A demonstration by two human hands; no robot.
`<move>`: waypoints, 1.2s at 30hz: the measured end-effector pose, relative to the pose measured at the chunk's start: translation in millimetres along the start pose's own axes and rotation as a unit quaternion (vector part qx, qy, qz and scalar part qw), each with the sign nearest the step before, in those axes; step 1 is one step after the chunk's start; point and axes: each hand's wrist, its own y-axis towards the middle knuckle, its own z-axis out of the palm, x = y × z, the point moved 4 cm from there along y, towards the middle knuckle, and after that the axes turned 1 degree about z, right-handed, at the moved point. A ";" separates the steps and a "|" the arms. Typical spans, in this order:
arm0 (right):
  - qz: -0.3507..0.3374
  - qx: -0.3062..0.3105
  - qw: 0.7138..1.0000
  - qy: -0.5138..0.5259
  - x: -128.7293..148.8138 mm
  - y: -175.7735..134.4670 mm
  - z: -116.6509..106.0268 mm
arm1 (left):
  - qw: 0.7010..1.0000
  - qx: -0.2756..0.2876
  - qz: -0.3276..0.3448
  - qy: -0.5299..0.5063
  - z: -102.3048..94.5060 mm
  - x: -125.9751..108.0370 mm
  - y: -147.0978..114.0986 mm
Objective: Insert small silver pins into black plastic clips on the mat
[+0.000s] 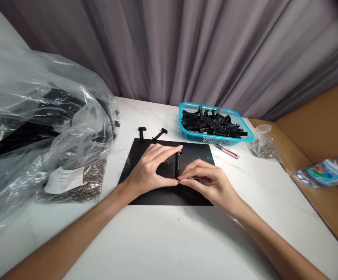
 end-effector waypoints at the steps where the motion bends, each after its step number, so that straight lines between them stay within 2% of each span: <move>1: 0.000 0.007 1.000 -0.004 0.3 0.3 -0.9 | 1.000 0.002 0.001 0.002 0.0 -0.1 0.0; 6: 0.007 0.037 0.999 -0.028 0.6 -0.3 -3.0 | 1.000 0.008 -0.002 0.008 0.9 -1.3 -0.2; 12: 0.012 0.041 0.997 -0.061 0.0 -2.1 -2.5 | 0.999 0.030 0.006 0.021 5.0 -5.3 -0.7; 20: 0.114 0.032 0.991 0.061 -6.9 0.1 2.0 | 0.998 0.012 0.038 0.042 -3.1 -15.7 -0.2; 27: 0.116 0.026 0.990 0.081 -2.2 -7.0 5.5 | 0.996 0.005 0.075 0.054 -7.8 -22.5 0.3; 32: 0.121 0.035 0.990 0.057 -5.8 -11.9 10.6 | 0.992 0.003 0.105 0.076 -6.1 -26.3 -2.5; 36: 0.118 0.044 0.990 0.067 -7.6 -10.0 9.0 | 0.997 0.005 0.071 0.040 -2.6 -23.6 -2.2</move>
